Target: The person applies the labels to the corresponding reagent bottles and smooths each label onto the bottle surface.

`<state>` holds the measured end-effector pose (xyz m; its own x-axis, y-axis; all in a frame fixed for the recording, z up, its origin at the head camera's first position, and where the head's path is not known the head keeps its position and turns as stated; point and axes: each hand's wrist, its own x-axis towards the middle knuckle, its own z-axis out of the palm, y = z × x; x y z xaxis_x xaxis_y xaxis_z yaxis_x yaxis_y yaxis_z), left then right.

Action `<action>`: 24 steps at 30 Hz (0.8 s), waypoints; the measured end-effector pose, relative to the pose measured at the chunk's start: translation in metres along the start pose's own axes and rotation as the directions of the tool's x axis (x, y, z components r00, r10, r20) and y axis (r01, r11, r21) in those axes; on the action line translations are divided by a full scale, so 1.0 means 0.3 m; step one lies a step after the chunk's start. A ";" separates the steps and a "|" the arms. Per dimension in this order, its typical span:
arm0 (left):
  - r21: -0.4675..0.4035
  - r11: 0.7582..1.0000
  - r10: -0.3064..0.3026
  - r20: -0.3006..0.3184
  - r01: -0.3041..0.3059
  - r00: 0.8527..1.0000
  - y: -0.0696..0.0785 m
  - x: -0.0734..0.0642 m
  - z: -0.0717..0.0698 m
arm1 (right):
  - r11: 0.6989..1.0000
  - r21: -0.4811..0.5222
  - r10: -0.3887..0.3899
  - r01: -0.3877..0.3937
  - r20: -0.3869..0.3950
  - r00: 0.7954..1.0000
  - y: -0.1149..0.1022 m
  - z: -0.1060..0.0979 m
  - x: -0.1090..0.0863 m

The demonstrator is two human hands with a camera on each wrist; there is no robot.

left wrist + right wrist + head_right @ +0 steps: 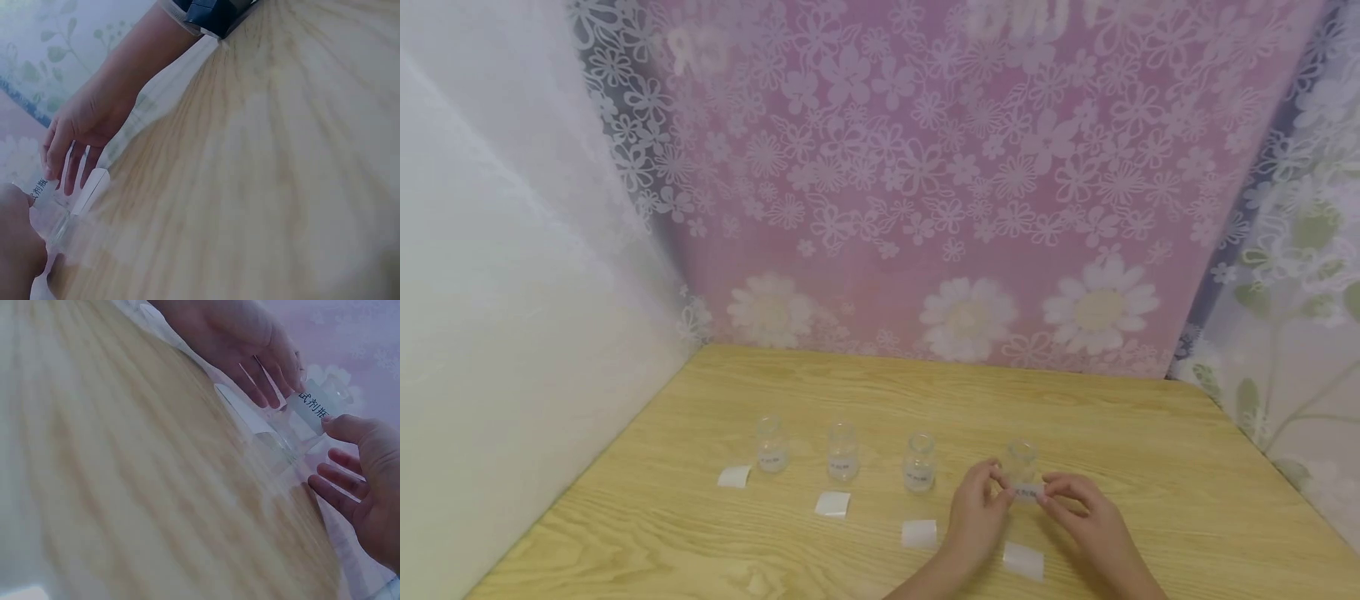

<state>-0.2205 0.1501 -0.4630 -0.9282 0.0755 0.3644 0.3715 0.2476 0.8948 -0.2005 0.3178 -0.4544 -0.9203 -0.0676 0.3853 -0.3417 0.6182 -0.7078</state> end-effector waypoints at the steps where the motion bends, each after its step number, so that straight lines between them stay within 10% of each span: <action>1: 0.006 1.000 -0.001 0.004 0.001 1.000 -0.001 0.002 0.000 | 1.000 -0.002 -0.001 0.001 0.008 1.000 0.007 0.002 0.005; 24: -0.003 1.000 -0.017 -0.017 0.017 1.000 -0.010 0.016 0.014 | 0.992 0.013 -0.125 0.126 -0.053 0.991 0.046 0.041 0.029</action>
<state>-0.2262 0.1537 -0.4651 -0.9340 0.0543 0.3532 0.3553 0.2462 0.9018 -0.2156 0.3160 -0.4681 -0.8592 -0.1027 0.5013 -0.4570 0.5946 -0.6615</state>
